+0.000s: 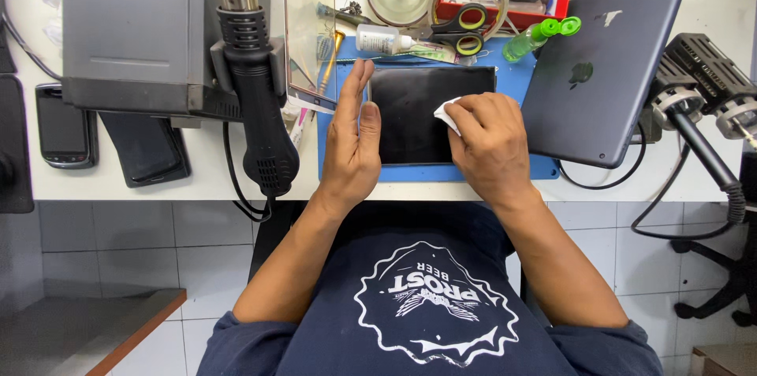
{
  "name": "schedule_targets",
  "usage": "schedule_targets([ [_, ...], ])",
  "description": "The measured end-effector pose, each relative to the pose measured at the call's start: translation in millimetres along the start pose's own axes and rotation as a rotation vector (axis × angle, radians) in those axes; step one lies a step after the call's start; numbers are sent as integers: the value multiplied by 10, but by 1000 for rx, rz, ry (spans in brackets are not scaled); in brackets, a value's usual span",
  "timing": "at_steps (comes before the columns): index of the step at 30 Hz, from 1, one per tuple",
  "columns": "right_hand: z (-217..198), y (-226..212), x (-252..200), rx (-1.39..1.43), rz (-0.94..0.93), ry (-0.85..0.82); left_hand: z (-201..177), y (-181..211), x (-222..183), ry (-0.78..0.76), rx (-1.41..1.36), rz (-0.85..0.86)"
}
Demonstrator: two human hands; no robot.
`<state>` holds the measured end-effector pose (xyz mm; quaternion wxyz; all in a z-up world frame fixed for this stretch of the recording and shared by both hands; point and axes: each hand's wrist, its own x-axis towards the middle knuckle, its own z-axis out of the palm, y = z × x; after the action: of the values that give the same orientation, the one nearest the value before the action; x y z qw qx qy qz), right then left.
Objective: The person cleans a tablet screen using a spray bottle and a white cloth. They spray the screen, wipe it thoroughly, and then clean the back of the tablet. The person also wipes the edges and corners of the device.
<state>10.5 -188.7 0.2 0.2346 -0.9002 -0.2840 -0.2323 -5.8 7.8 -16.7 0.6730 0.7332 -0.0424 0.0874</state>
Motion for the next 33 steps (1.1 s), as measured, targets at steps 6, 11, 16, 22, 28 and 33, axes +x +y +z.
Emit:
schedule_targets([
  [6, 199, 88, -121, -130, 47, -103, 36, -114, -27, -12, -108, -11],
  [11, 496, 122, 7, -106, 74, -55, 18, -230, -77, 29, -240, -55],
  [16, 393, -165, -77, 151, -49, -239, -24, -306, -73, 26, -327, -78],
  [22, 393, 69, 167, 299, -47, -222, -59, -361, -94, 6, -367, -90],
  [28, 407, -154, -40, 328, -96, -278, -69, -377, -59, -13, -414, -103],
  [33, 428, 132, 38, 300, -35, -275, -70, -353, -81, -27, -415, -118],
])
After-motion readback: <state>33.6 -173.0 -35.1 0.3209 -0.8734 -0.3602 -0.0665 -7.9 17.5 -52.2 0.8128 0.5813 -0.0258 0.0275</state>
